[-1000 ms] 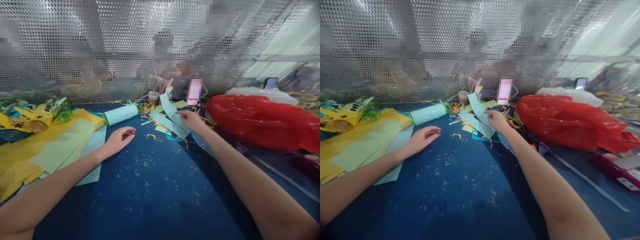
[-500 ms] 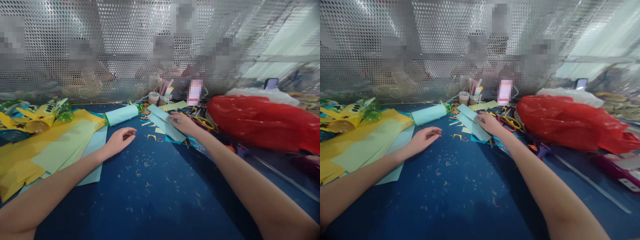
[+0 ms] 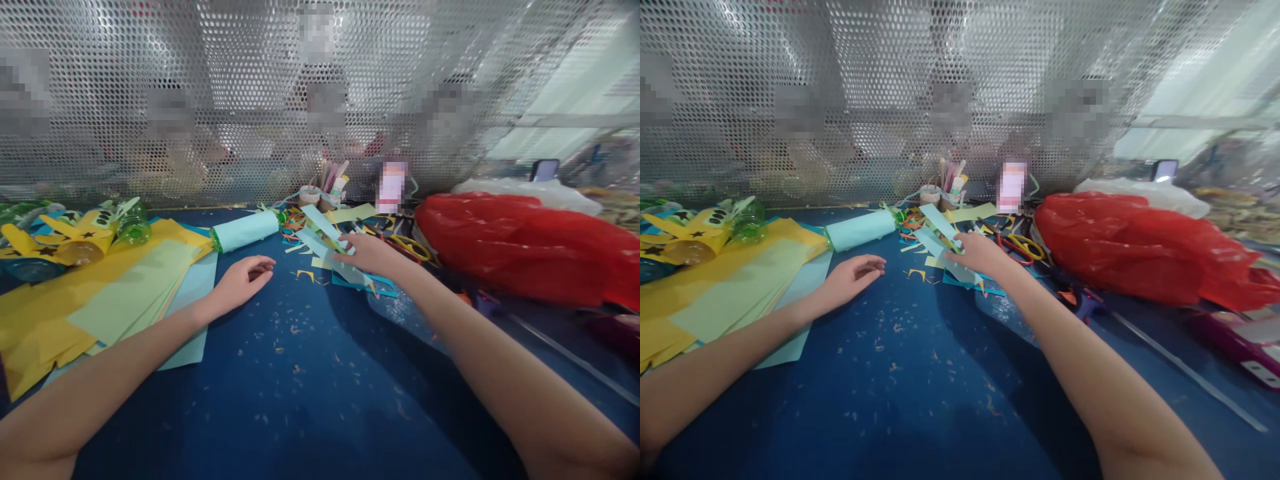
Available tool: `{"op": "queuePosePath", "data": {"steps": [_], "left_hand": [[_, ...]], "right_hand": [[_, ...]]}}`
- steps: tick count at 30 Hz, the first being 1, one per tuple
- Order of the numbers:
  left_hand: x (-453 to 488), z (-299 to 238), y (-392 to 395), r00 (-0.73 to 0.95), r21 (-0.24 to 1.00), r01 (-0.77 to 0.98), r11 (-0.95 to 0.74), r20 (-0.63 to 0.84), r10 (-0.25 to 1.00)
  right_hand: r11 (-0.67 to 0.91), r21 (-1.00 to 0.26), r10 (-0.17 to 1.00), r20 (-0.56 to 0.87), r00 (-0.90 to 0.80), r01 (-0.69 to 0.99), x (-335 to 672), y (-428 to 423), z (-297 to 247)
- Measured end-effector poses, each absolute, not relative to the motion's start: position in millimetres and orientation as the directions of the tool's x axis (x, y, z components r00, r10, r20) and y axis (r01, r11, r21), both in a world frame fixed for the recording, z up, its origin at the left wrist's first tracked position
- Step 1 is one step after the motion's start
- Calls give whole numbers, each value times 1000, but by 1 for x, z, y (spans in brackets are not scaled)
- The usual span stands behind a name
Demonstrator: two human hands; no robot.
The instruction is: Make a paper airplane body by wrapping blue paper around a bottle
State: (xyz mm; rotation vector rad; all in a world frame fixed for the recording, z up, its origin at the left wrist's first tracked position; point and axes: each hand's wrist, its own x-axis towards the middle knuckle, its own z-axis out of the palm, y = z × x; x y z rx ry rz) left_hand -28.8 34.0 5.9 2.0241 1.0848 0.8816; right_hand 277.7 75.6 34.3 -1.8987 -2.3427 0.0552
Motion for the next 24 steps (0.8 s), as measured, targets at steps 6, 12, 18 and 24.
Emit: {"op": "queuePosePath", "data": {"steps": [6,12,18,24], "left_hand": [[-29,6,35,422,793,438,-424,235,876],[-29,7,34,429,787,441,-431,236,872],[-28,7,34,430,783,449,-430,233,872],[-29,7,34,431,791,439,-425,230,873]], "right_hand": [[263,-42,960,111,-257,964,271,68,40],[299,105,953,9,-302,948,265,68,38],[274,78,962,-9,-274,958,260,66,39],[237,13,971,-23,-236,972,258,63,45]]}}
